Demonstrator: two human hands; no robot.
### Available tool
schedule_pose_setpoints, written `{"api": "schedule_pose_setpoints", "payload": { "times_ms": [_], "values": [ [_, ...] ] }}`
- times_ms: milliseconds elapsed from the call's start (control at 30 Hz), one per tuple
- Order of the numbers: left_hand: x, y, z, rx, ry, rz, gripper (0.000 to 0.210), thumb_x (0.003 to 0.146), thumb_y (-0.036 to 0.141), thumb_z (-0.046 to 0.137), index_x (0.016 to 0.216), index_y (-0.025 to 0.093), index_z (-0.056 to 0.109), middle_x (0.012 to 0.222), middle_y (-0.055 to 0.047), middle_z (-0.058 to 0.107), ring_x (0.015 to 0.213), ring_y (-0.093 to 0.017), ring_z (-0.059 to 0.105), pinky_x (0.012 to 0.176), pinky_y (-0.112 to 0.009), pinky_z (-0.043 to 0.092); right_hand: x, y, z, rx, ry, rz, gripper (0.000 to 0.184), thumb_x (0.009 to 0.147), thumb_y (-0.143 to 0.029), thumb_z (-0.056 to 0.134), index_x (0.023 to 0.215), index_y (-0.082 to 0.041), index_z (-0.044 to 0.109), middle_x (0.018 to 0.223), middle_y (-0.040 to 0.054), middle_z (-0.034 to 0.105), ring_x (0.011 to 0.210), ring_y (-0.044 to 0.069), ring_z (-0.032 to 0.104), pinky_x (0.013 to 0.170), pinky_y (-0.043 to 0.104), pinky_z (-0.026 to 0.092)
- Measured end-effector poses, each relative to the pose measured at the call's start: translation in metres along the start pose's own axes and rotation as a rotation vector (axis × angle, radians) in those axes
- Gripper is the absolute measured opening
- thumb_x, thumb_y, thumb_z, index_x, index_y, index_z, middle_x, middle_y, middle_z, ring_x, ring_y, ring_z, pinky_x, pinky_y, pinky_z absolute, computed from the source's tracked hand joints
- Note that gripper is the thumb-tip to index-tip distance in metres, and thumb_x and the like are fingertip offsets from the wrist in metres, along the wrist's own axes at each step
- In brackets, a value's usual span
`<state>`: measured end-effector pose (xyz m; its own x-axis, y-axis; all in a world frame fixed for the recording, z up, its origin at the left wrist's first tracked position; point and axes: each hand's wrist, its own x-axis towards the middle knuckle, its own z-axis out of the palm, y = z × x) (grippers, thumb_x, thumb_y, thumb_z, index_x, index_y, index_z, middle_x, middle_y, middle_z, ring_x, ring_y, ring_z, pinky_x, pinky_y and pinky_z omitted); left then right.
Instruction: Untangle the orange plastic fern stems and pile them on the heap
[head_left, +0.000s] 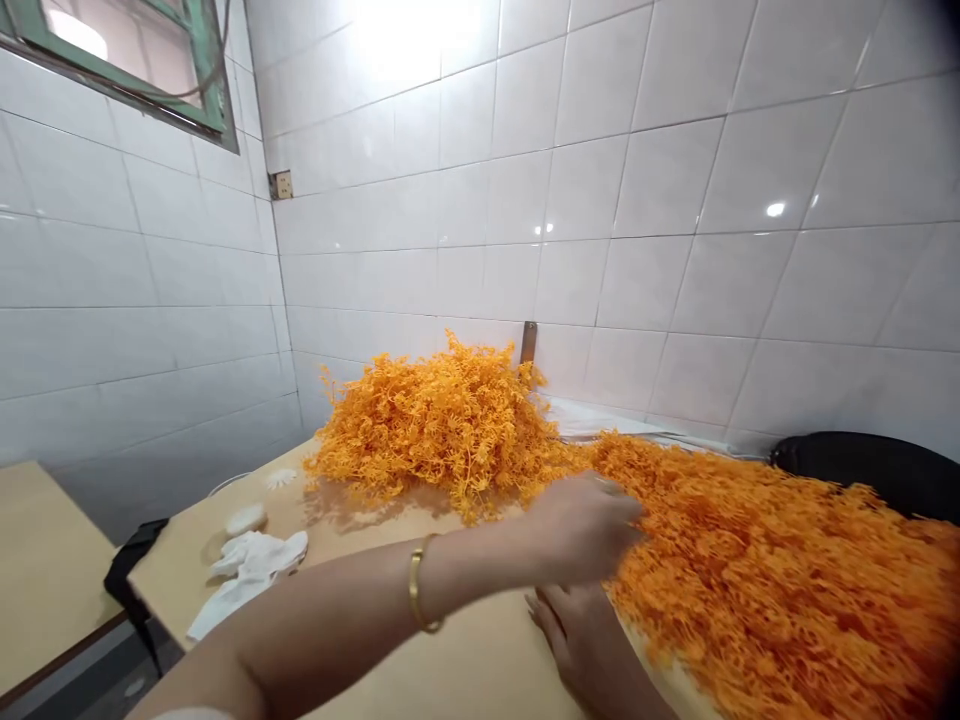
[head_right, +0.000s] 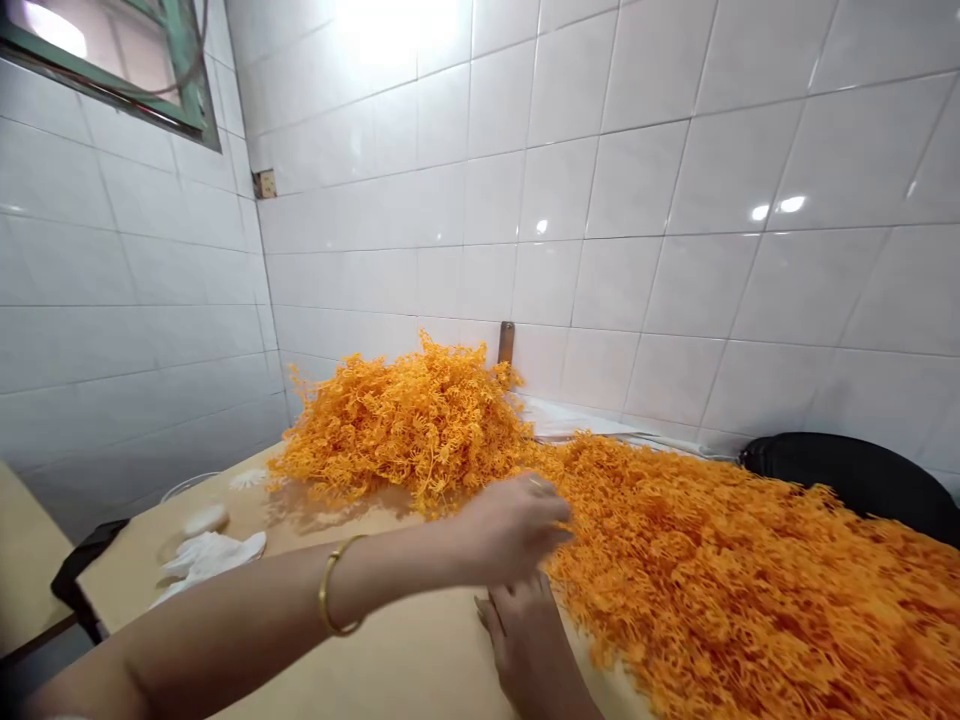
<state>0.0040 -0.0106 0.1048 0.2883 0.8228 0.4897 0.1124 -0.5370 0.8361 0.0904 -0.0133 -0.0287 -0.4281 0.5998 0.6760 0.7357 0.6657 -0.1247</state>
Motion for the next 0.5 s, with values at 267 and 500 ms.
{"api": "schedule_pose_setpoints", "payload": {
  "times_ms": [267, 500],
  "values": [
    [-0.039, -0.068, -0.122, 0.775, 0.375, -0.023, 0.02, 0.071, 0.035, 0.049, 0.061, 0.018, 0.047, 0.064, -0.002, 0.045, 0.062, -0.015, 0.04, 0.058, -0.026, 0.03, 0.008, -0.001, -0.017, -0.11, -0.22, 0.075, 0.014, 0.079, -0.017, 0.04, 0.072, -0.02, 0.05, 0.082, 0.0055, 0.051, 0.079, 0.019, 0.044, 0.068, 0.033, 0.034],
    [-0.048, -0.102, -0.119, 0.405, 0.318, -0.258, 0.024, 0.066, 0.038, 0.052, 0.067, 0.015, 0.055, 0.06, 0.0, 0.048, 0.055, -0.011, 0.043, 0.051, -0.023, 0.034, 0.001, 0.01, -0.018, -0.069, -0.134, 0.133, 0.018, 0.082, -0.019, 0.036, 0.077, -0.018, 0.053, 0.086, 0.0067, 0.051, 0.08, 0.018, 0.045, 0.069, 0.033, 0.035]
  ]
}}
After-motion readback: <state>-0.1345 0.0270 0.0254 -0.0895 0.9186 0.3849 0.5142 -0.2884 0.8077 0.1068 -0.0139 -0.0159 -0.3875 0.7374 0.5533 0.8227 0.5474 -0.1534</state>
